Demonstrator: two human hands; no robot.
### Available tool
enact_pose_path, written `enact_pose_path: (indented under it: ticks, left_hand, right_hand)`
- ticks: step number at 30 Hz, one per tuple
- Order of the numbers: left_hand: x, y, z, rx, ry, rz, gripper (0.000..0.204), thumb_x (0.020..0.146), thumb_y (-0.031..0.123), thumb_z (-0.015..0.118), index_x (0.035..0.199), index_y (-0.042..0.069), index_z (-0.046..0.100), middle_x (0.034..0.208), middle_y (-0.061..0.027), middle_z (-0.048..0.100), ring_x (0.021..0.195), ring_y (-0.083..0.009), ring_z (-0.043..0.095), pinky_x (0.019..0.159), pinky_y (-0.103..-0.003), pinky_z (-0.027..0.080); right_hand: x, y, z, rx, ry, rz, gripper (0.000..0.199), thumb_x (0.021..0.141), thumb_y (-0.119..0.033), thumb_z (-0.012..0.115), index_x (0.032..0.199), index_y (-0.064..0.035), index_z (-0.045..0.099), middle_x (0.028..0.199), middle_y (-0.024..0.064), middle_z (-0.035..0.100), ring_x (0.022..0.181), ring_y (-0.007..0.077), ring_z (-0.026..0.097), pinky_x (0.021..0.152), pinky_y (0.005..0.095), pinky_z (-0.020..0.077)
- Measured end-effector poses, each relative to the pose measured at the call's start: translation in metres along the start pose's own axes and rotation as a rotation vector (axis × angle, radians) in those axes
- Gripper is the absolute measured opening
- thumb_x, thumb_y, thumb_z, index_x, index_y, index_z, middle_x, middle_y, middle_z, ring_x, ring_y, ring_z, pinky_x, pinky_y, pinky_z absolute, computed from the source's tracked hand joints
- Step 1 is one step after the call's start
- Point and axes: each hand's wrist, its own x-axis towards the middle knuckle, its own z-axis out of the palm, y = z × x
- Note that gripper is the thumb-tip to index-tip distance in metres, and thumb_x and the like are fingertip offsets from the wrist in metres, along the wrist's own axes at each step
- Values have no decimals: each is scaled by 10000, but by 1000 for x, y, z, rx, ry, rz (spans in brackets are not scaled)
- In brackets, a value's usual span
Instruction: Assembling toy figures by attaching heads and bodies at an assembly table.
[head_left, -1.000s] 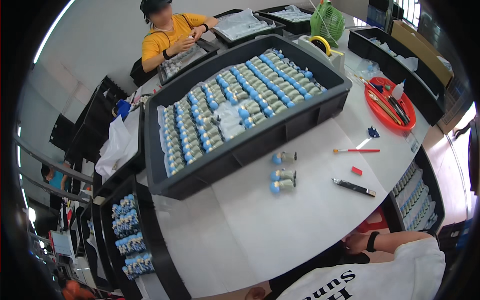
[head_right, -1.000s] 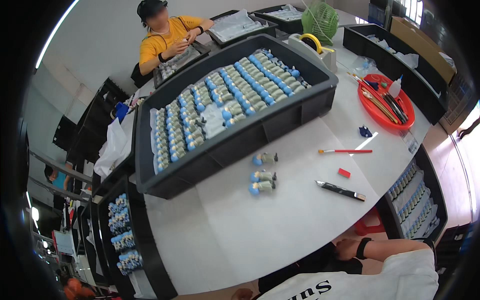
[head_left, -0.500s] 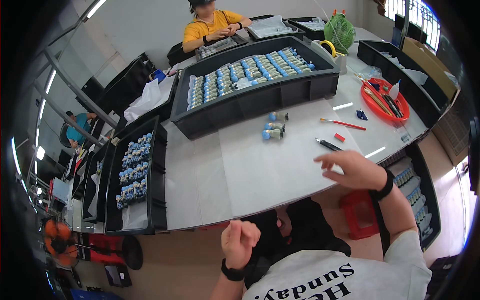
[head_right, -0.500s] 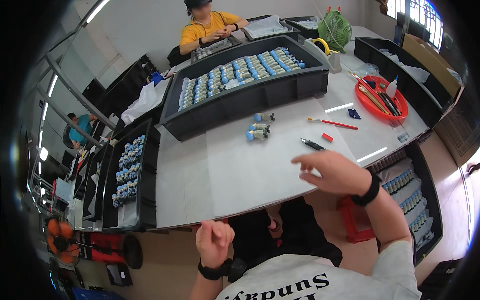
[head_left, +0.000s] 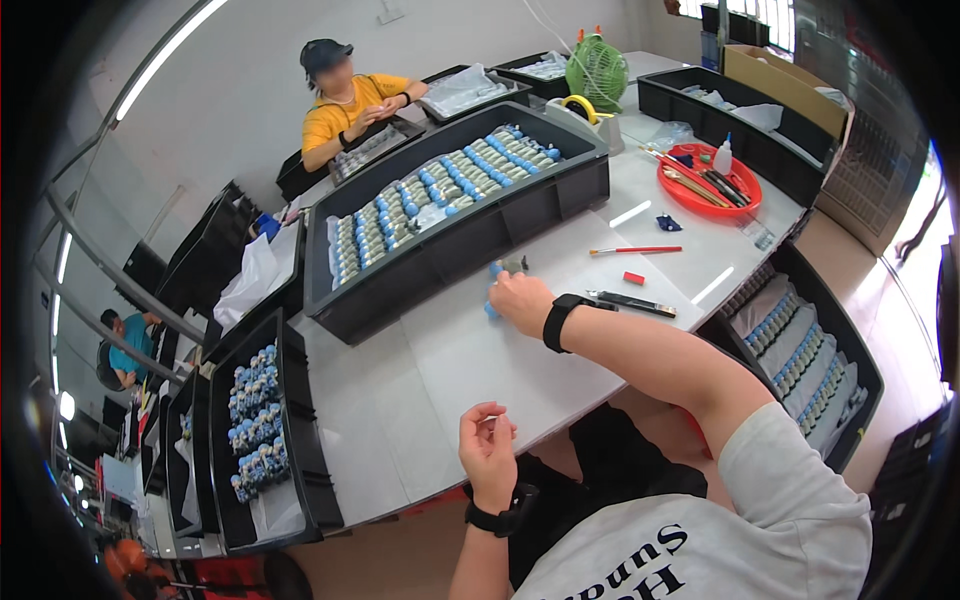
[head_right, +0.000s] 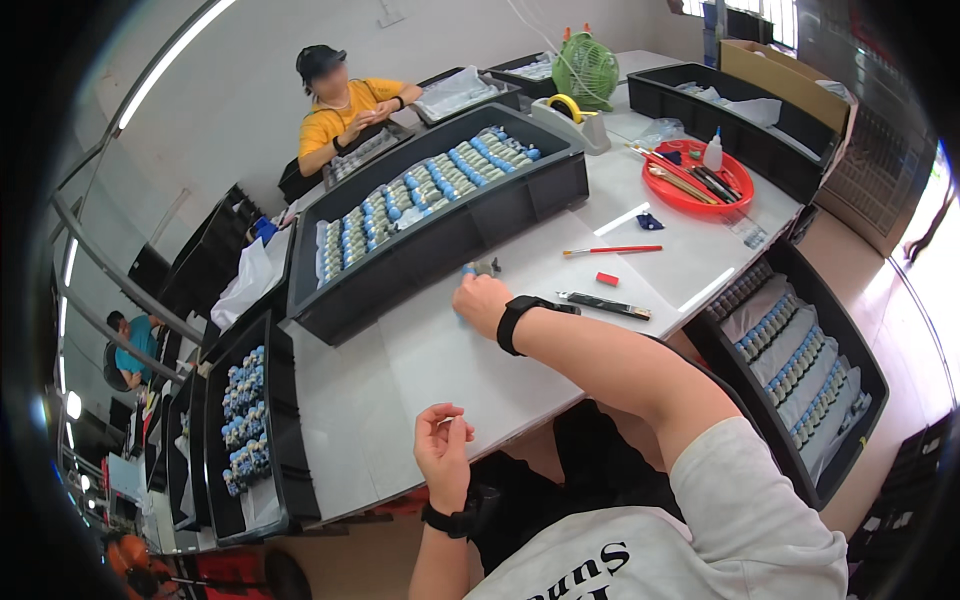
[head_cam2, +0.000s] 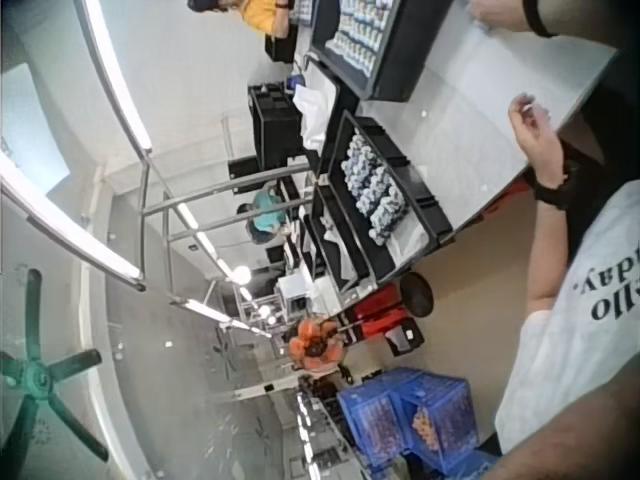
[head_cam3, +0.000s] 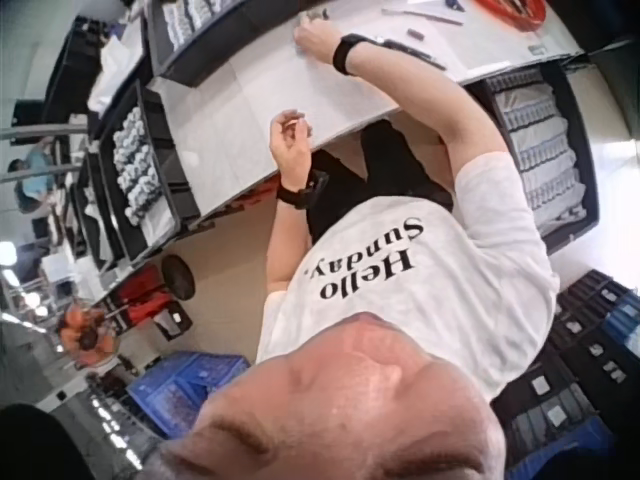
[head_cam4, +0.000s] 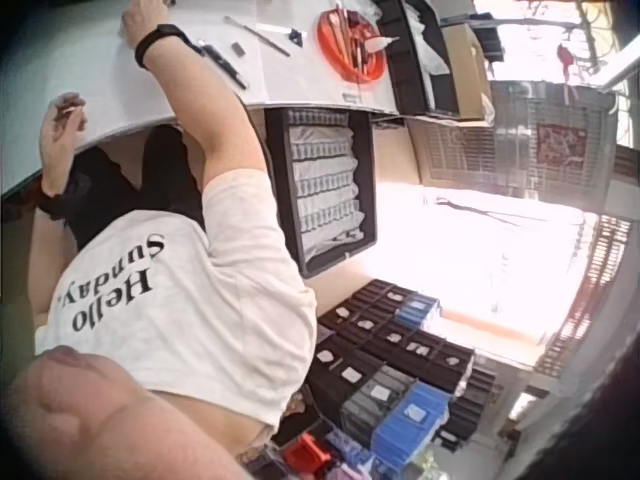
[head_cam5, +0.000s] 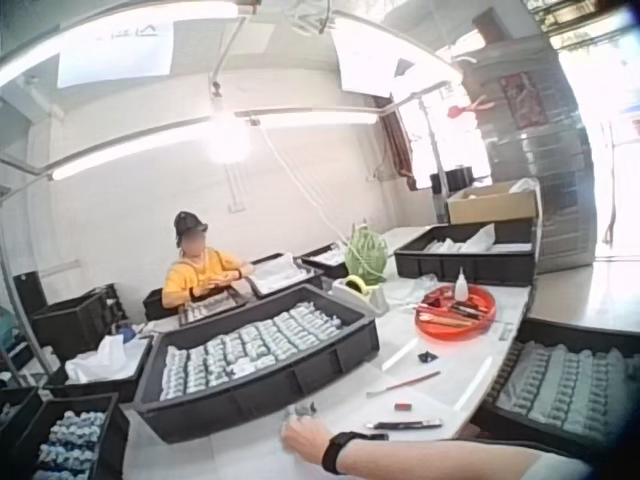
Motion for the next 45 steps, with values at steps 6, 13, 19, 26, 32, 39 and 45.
enact_pose_path:
  ticks: [6,13,19,26,32,39,45]
  left_hand:
    - [18,10,26,-138,158,25,338,839,12,527,1158,-35,428,1011,-89,533,813,-118,549,699,-229,466]
    - [23,-18,35,3,-24,-116,303,813,14,586,1100,-52,513,833,-46,582,671,-84,555,622,-206,478]
    - [23,-30,36,89,-58,-25,342,813,-13,573,1142,-55,491,995,-104,582,722,-116,580,676,-223,500]
    - [19,-33,30,61,-56,-74,348,770,-67,600,1105,-45,509,990,-99,582,795,-121,587,730,-229,500]
    - [15,-29,31,104,-83,-33,334,743,-75,628,1058,-46,520,961,-84,581,804,-115,578,725,-229,498]
    - [15,-26,30,170,-77,15,314,721,-64,655,1014,-31,546,967,-74,568,816,-120,578,728,-230,498]
    - [16,-27,32,196,-87,112,300,686,-34,701,945,-24,550,1043,-124,558,820,-127,585,688,-234,510]
  right_hand:
    - [-54,-17,-53,616,-215,-219,196,572,-73,650,725,20,570,728,178,571,673,339,589,611,390,481]
    - [-81,77,-78,632,-143,193,304,702,-96,612,996,-21,592,950,182,602,841,317,589,737,375,466]
    - [-110,140,-44,244,-132,357,166,675,-60,588,817,5,645,766,160,626,724,290,607,692,365,473]
    - [-110,69,-85,1526,-112,668,299,838,-123,574,1084,45,547,916,105,614,796,176,628,662,254,506]
    - [-124,28,-63,2010,-267,802,320,870,-132,533,1151,15,494,1007,120,579,881,213,617,693,246,523]
    - [-124,15,-60,2072,-262,863,310,872,-113,522,1148,18,472,967,100,575,872,228,619,639,226,514]
    - [-127,6,-62,1850,-148,857,312,833,-104,584,1116,8,513,923,71,571,760,148,589,620,219,482]
